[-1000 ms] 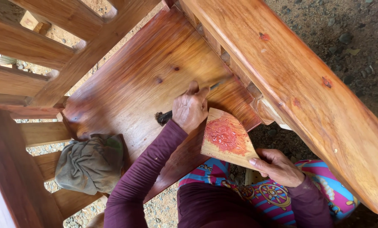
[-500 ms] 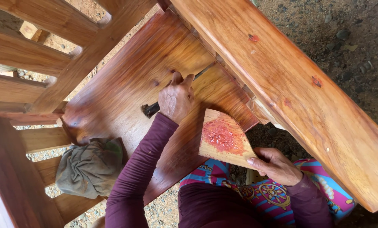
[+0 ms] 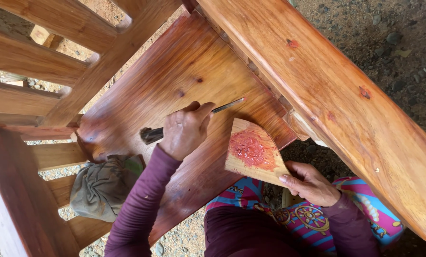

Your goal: The person sits and uses a knife to scrape red material off a curved wooden piece resting on a wooden chair seat, repositioning the piece and the knife between passes, briefly handling the knife over the ground, then wiping the wood with a cloth.

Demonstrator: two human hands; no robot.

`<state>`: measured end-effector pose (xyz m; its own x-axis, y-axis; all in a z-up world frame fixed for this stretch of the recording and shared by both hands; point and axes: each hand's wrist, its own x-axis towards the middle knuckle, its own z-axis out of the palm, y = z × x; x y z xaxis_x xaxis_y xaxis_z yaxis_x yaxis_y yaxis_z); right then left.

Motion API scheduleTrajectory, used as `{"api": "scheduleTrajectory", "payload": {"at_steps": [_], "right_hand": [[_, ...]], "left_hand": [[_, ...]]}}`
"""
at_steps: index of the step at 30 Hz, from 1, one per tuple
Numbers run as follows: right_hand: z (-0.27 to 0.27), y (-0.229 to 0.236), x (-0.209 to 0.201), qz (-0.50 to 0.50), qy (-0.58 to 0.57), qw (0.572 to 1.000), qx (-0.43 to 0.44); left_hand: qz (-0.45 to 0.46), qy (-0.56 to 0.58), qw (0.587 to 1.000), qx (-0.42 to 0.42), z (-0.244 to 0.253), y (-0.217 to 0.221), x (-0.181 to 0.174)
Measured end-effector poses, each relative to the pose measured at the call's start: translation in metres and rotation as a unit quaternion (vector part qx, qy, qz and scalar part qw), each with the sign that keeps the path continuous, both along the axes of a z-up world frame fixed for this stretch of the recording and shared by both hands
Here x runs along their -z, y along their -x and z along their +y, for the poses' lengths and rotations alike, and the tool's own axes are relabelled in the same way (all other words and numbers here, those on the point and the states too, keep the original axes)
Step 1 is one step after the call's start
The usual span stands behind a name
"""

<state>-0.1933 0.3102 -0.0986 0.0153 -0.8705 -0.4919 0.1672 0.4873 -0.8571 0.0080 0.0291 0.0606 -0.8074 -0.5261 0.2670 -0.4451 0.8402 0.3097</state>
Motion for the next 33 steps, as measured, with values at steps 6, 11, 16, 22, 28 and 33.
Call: {"api": "scheduleTrajectory", "payload": {"at_steps": [6,11,16,22,28,33], "right_hand": [[-0.022,-0.019,-0.011,0.035,0.016,0.999,0.011],[-0.035,-0.031,-0.017,0.033,-0.014,0.999,0.04],[-0.036,-0.035,-0.009,0.0,-0.021,1.0,-0.02],[-0.042,-0.052,-0.011,-0.099,-0.108,0.989,-0.032],[-0.046,-0.061,-0.019,-0.166,-0.112,0.98,0.007],[-0.06,-0.072,-0.026,-0.212,-0.063,0.973,0.061]], "left_hand": [[-0.016,0.044,0.997,0.062,0.0,-0.014,-0.034],[-0.149,0.18,0.971,0.046,0.01,-0.008,-0.043],[-0.233,0.232,0.941,0.08,0.022,-0.004,-0.041],[-0.291,0.271,0.912,0.098,0.034,0.002,-0.048],[-0.35,0.268,0.89,0.115,0.036,0.01,-0.054],[-0.362,0.28,0.881,0.12,0.03,0.016,-0.048]]}}
